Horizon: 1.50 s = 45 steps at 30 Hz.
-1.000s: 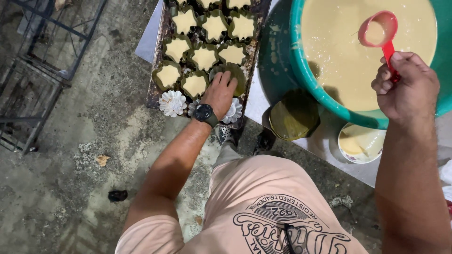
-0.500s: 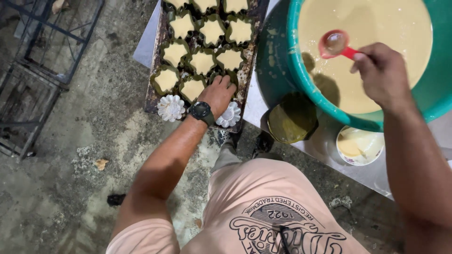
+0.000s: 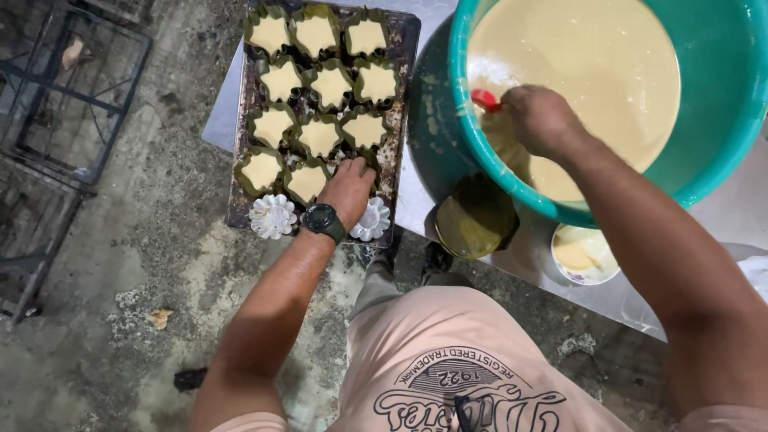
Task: Portion batter into star and flower-shaped molds and arrange liners on a baking tray.
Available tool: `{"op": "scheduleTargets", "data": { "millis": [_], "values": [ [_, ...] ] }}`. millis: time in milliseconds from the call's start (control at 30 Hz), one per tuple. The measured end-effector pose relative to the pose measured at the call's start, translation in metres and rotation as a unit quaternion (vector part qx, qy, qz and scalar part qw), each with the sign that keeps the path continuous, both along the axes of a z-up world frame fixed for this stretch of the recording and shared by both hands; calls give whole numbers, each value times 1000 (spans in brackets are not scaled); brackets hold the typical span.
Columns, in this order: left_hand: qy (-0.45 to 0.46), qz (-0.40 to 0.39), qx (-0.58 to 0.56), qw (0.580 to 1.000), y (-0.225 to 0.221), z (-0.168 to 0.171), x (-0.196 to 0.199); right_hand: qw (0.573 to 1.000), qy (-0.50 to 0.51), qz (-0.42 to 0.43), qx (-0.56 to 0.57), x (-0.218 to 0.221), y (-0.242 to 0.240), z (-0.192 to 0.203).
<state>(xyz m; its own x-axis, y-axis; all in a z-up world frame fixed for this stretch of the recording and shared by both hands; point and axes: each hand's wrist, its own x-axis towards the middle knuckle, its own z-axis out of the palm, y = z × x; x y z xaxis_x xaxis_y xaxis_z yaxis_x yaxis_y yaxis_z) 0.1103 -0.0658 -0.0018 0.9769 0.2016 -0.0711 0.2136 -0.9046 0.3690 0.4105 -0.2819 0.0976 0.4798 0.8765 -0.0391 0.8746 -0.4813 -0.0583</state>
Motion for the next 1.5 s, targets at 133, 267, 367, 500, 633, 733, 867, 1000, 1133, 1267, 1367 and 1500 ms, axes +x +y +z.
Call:
{"op": "scheduleTargets", "data": {
  "millis": [133, 267, 367, 500, 633, 733, 867, 1000, 1133, 1267, 1367, 1500],
  "values": [
    [16, 11, -20, 1000, 0, 9, 1, 965, 222, -138, 18, 6, -19, 4],
    [19, 14, -14, 1000, 1, -9, -1, 817, 499, -242, 161, 10, -41, 4],
    [-25, 15, 0, 1000, 1, -19, -5, 711, 605, -278, 228, 5, -51, 6],
    [82, 14, 105, 991, -1, 14, -9, 637, 661, -272, 287, -8, -58, 13],
    [-13, 95, 42, 995, -2, 14, -21, 629, 665, -284, 284, -30, -55, 32],
    [-83, 121, 47, 988, -4, 6, -37, 592, 699, -263, 302, -55, -45, 44],
    [-152, 116, 49, 980, -4, 0, -41, 641, 657, -272, 289, -106, -10, 57],
    [-220, 129, 14, 967, -5, 0, -43, 848, 435, -177, 247, -161, 31, 38],
    [-237, 161, -17, 958, -5, -6, -40, 937, 260, -40, 229, -190, 47, 4],
    [-216, 184, -18, 959, -6, -15, -38, 972, 71, 145, 173, -204, 48, 27],
    [-229, 182, -28, 956, -5, -14, -38, 960, -7, 227, 162, -207, 46, 54],
    [-247, 165, -16, 955, -8, -25, -38, 935, -99, 281, 194, -206, 40, 80]
  ]
}}
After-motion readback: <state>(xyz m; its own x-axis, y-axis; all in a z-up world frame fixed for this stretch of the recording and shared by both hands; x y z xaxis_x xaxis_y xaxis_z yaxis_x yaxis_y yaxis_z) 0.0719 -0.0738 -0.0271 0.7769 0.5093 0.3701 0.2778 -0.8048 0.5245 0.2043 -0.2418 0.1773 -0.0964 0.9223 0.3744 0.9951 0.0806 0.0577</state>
